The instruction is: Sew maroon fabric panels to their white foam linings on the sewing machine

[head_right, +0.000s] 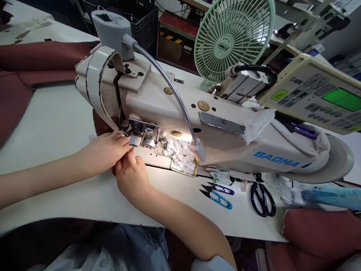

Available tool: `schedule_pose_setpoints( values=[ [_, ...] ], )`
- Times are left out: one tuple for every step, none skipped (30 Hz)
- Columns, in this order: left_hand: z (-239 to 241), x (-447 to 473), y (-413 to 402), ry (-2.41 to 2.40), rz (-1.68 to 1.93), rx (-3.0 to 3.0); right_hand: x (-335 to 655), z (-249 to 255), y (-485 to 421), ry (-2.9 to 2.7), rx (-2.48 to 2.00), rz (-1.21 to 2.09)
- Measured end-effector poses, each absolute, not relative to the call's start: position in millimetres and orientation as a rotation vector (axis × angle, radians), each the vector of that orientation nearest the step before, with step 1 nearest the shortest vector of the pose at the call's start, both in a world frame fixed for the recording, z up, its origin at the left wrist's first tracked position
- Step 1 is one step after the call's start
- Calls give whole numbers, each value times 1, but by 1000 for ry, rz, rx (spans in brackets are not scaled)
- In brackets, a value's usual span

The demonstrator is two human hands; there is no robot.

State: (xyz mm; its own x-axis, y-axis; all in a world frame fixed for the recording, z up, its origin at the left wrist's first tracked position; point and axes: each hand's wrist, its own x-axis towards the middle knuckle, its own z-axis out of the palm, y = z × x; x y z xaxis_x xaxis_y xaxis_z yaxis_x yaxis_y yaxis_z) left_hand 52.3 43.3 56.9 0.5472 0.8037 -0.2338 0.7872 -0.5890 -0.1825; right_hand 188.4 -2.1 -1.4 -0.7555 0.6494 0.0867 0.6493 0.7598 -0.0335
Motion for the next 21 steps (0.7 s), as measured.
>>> schedule_pose_setpoints(
  values=[
    [59, 52, 42, -1379, 453, -2705, 187, -4, -5, -2856, -1031, -41],
    [61, 52, 40, -1372, 451, -2704, 187, -6, -8, -2856, -991, -80],
    [63, 52, 39, -1383, 448, -2709, 186, -9, -11, -2859, -944, -110],
    [64, 52, 38, -1407, 445, -2715, 185, -10, -13, -2866, -902, -128],
    [65, 52, 38, -1430, 442, -2727, 185, -12, -14, -2874, -872, -141],
    [64, 52, 38, -1453, 440, -2737, 184, -13, -13, -2880, -866, -154],
    [63, 51, 39, -1470, 442, -2741, 184, -13, -12, -2883, -877, -166],
    [60, 51, 40, -1476, 434, -2743, 183, -13, -11, -2882, -907, -170],
    [58, 49, 41, -1469, 407, -2748, 183, -13, -10, -2877, -941, -160],
    [55, 47, 41, -1451, 364, -2760, 183, -12, -9, -2869, -973, -132],
    [51, 45, 42, -1430, 312, -2778, 183, -11, -8, -2864, -989, -93],
    [48, 43, 42, -1411, 256, -2797, 183, -10, -8, -2861, -994, -54],
    [45, 40, 42, -1394, 200, -2819, 184, -9, -8, -2860, -987, -22],
    [42, 38, 42, -1383, 151, -2835, 185, -8, -8, -2858, -982, 1],
    [40, 36, 42, -1377, 116, -2845, 185, -7, -9, -2856, -979, 19],
    [37, 33, 42, -1373, 82, -2850, 186, -6, -9, -2851, -986, 37],
    [35, 31, 42, -1365, 50, -2853, 187, -5, -9, -2841, -999, 56],
    [33, 29, 42, -1352, 20, -2857, 187, -5, -8, -2826, -1021, 77],
    [31, 27, 42, -1333, -5, -2865, 188, -4, -8, -2810, -1048, 96],
    [30, 25, 43, -1314, -30, -2878, 188, -4, -7, -2790, -1079, 111],
    [28, 23, 43, -1297, -59, -2895, 189, -3, -5, -2769, -1113, 123]
  ],
)
